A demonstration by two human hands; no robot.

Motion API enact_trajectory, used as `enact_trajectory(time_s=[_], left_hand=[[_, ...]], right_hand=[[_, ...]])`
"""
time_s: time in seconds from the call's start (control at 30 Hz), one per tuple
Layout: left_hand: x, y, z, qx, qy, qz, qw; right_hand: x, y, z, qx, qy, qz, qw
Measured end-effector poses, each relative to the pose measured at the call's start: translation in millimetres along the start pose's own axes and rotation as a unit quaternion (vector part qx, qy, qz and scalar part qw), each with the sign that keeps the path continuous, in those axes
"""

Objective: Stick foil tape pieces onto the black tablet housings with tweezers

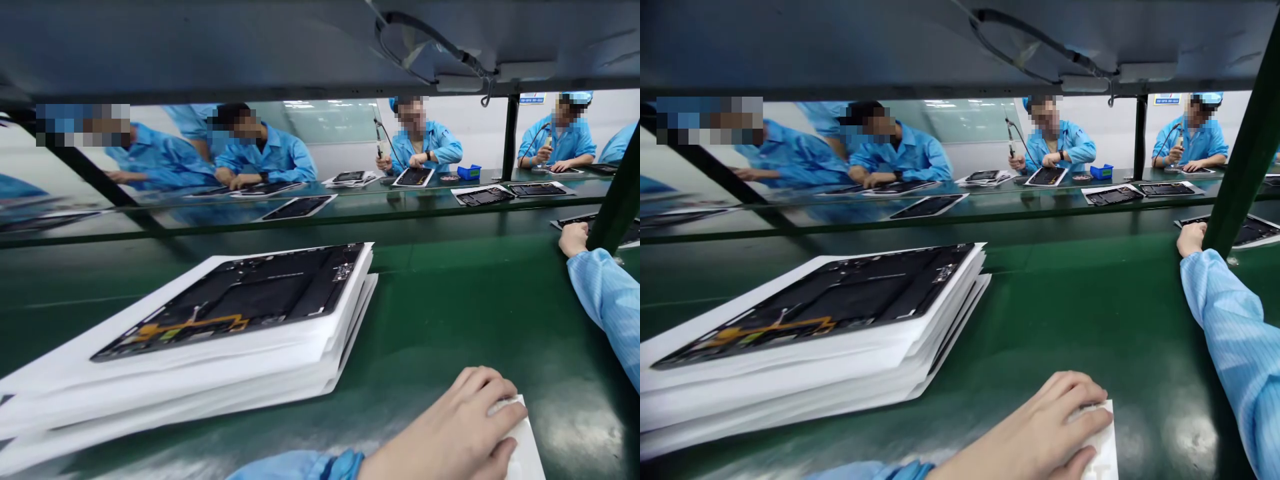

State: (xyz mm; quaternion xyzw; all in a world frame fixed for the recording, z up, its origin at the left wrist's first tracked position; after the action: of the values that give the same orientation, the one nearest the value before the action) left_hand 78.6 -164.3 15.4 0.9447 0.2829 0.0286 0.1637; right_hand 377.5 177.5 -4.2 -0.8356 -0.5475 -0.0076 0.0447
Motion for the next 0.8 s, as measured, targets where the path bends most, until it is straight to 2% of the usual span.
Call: enact_trajectory(time_s=[0.33, 0.53, 0.8], left_hand=[[1.0, 0.3, -0.2, 0.007, 0.011, 0.009, 1.0], [2.3, -0.4, 1.7, 0.015, 0.017, 0.009, 1.0], [2.5, 0.2, 1.6, 0.013, 0.019, 0.011, 1.0]], right_hand=[[-10.8, -6.8, -0.7, -0.033, -0.016, -0.007, 0.999], [-19.4, -15.6, -9.2, -0.064, -0.039, -0.043, 0.996], [-38.6, -12.8, -23.7, -0.065, -0.049, -0.091, 0.993]])
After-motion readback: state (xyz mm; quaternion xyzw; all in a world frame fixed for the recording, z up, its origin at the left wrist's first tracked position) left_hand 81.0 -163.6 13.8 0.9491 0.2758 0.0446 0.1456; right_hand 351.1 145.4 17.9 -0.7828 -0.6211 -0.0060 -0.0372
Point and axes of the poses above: each hand's wrist, its own x-axis towards the middle knuckle, its own z-axis out of the palm, y = z × x, the point moved 2 cm from there along x, towards the middle knuckle, and after that the axes turned 14 degrees about -y, right-handed, at the moved point
